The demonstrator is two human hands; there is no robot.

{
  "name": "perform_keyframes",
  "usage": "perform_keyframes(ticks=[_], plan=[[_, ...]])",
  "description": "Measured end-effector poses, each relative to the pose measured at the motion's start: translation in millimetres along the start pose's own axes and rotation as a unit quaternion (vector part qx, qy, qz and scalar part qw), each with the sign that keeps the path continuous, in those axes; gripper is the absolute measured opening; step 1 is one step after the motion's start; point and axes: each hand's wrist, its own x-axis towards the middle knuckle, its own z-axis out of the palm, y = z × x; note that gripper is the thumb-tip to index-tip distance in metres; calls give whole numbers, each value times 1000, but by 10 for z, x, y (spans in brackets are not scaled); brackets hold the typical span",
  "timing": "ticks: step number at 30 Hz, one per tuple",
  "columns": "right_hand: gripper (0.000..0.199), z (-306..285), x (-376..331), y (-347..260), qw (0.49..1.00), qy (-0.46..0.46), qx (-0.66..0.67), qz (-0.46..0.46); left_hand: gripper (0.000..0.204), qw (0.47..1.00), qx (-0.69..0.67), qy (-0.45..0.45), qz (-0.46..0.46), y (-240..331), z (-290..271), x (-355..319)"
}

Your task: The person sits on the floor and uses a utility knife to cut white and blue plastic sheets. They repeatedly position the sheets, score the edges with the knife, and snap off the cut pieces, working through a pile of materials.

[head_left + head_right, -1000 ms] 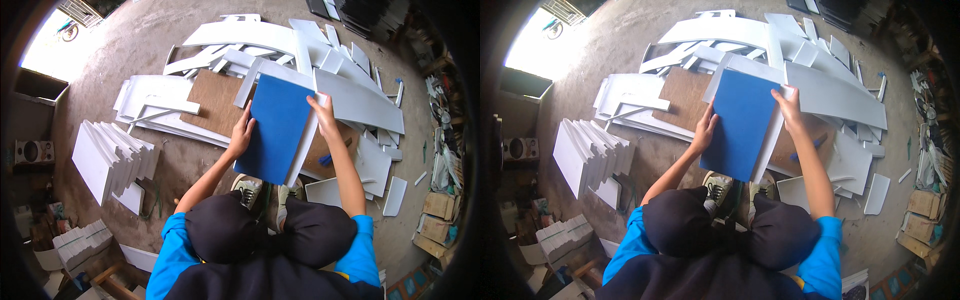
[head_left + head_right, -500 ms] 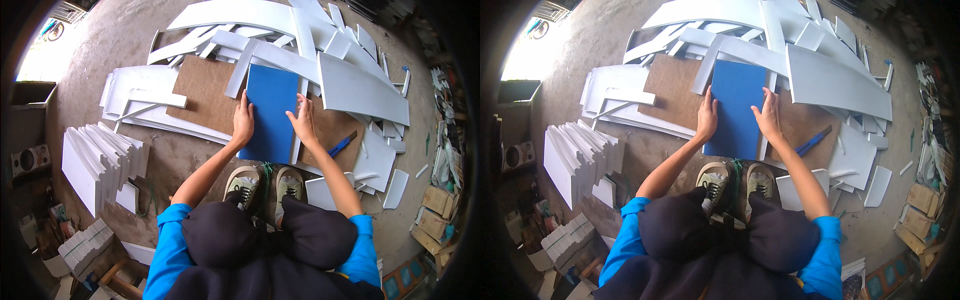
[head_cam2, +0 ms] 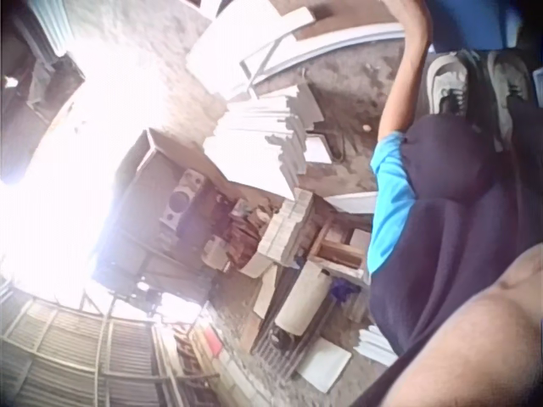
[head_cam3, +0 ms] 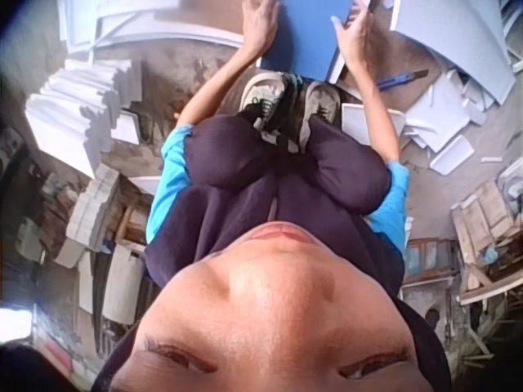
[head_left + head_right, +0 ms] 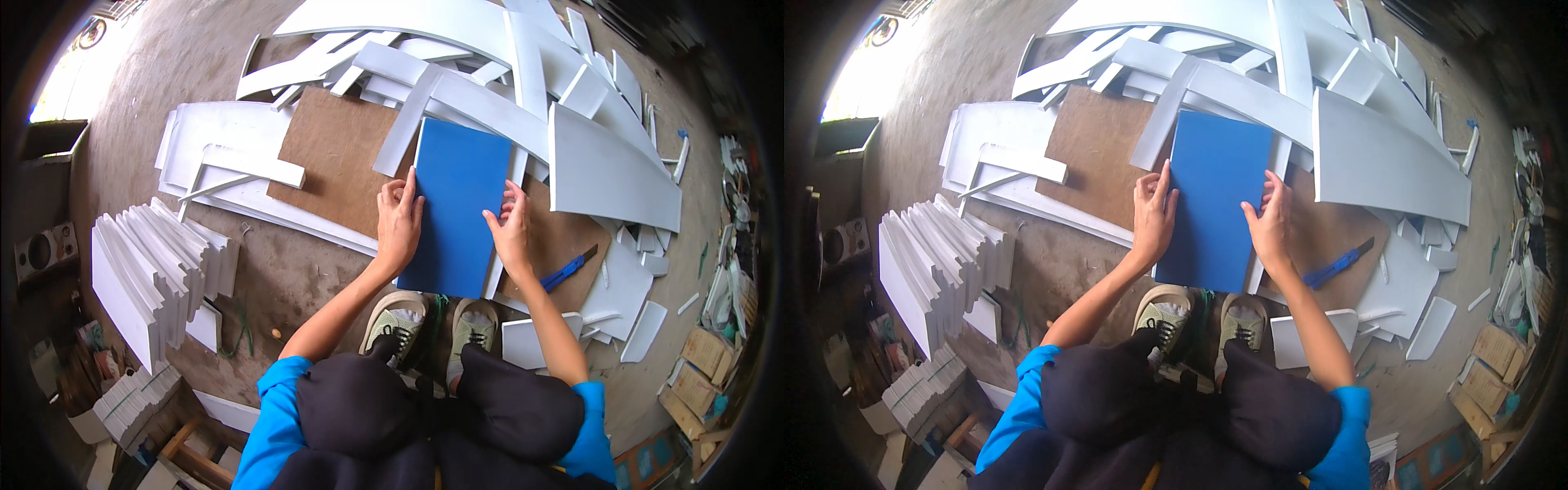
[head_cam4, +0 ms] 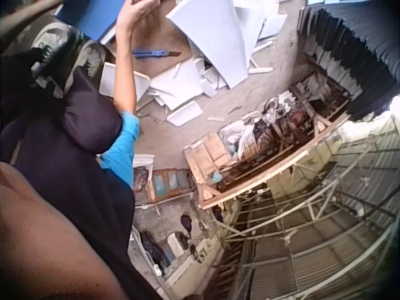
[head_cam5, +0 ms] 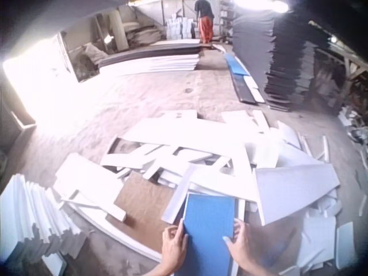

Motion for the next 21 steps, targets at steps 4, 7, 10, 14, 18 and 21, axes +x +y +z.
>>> perform_keyframes(ticks=[4,7,10,14,18,21], plan=[[63,-3,13,-52,1000,-8,11,23,50,999,-27,-8,-18,-3,-33,16],[61,-2,19,-32,1000,-13,10,22,48,999,-39,-12,-35,5,-42,28],[61,-8,28,-47,1000,-19,-10,18,47,998,-52,-16,-44,-16,-33,51],[62,-8,38,-97,999,-20,-15,32,45,998,-41,-11,-40,-31,-27,61],[63,-8,45,-107,998,-24,-4,50,43,998,-27,-10,-47,3,-28,75],[63,-39,53,-125,999,-25,-32,36,42,999,-10,-14,-44,24,-17,97]])
